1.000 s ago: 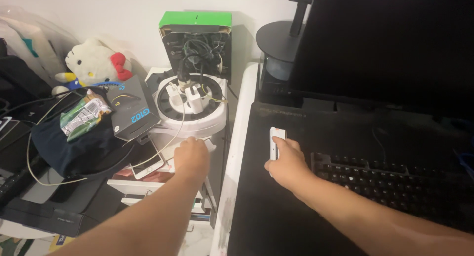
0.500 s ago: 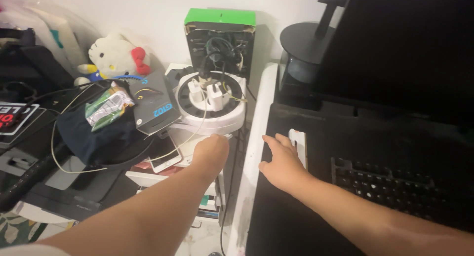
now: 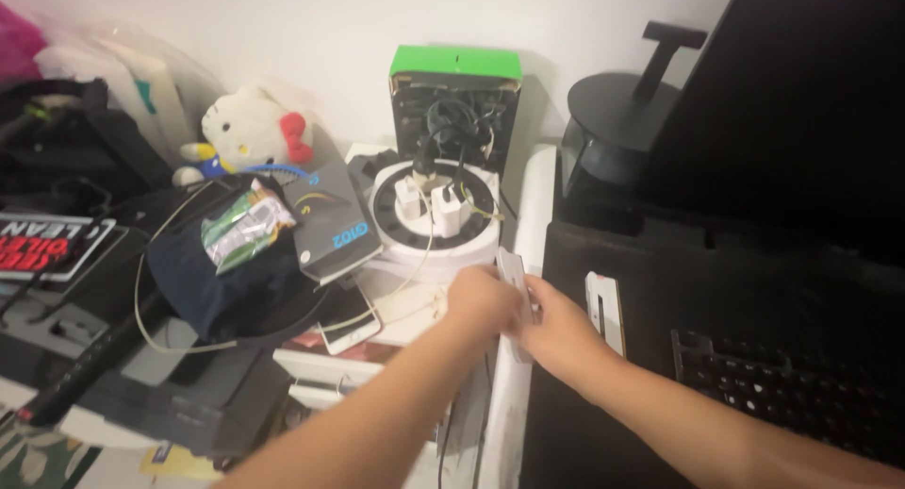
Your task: The recorder cleans and organizes items on a computer desk.
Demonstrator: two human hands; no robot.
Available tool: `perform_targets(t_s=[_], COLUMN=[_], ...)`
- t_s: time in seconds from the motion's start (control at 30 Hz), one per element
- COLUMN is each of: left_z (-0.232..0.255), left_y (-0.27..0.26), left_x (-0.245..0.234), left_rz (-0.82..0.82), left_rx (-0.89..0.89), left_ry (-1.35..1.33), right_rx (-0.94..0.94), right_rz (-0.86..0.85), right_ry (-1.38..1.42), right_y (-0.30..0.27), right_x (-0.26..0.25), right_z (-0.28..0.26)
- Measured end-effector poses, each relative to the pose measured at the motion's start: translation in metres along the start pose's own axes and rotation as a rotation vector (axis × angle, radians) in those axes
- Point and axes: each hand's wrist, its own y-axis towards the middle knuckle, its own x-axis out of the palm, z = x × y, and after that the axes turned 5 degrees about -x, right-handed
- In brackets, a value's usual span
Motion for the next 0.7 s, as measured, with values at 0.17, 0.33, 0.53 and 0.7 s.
perform_targets(t_s=[0.17,0.33,0.53,0.7], left_z=[0.008,0.018,0.028,0.027], left_y=[-0.014,-0.022,-0.002,0.007], left_x=[0.008,0.001,0.012,0.031], left_rz=[-0.027,-0.083,-0.264,-0.451], left_rx=[-0.037,-0.021,0.113,0.039], left_ry=[-0.348,-0.411,-0.62,-0.637], right_rx=[0.091,0.077,0.043,0.09], right_rz=[-0.022,0.049,0.198,0.267], right_ry=[0.108,0.083,0.021,-0.302], right_y=[-0.001,0.008,0.023,0.01], right_x=[-0.005,-0.005,-0.019,-0.047], right_z=[-0.006,0.006,0.02,0.013])
